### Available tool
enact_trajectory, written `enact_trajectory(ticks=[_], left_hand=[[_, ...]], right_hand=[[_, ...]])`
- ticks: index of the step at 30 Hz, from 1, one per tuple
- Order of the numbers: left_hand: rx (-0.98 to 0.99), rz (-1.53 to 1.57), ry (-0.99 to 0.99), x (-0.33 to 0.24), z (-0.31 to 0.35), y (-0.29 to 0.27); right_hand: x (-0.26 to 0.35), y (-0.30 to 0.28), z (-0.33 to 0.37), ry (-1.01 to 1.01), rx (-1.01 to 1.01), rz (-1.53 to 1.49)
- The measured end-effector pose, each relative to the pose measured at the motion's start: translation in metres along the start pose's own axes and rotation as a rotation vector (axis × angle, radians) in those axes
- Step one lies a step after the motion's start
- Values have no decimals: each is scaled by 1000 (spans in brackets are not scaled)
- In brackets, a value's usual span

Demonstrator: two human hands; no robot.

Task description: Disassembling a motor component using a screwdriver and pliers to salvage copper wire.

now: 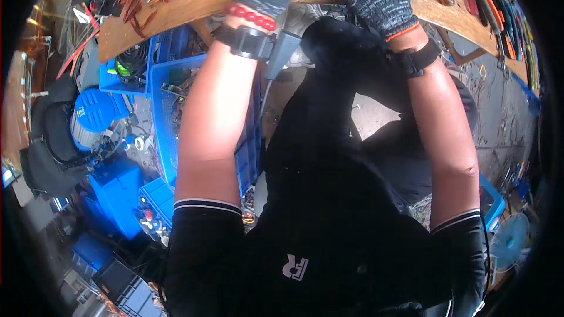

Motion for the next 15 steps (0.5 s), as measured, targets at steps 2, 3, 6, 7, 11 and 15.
enact_trajectory(ticks=[2, 3, 6, 7, 11, 15], left_hand=[[72, -18, 41, 3, -2, 17], [151, -44, 71, 1, 0, 31], [111, -115, 79, -9, 5, 41], [83, -186, 91, -11, 6, 40], [117, -135, 35, -7, 1, 43], [38, -102, 109, -3, 4, 17]], right_hand=[[-10, 2, 5, 47, 10, 33], [-12, 0, 6, 107, 13, 67], [-21, -2, 8, 219, 83, -46], [-24, -2, 8, 248, 107, -95], [-22, -25, 16, -35, -13, -67], [-13, -80, 27, 206, -8, -141]])
Point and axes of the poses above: each hand's wrist, its own z-axis away from the middle knuckle, its own y-axis out of the palm, x = y × z, the point moved 8 cm from there along -z, towards the middle knuckle, and after that the axes turned 2 degrees about z, right-handed, at the moved point
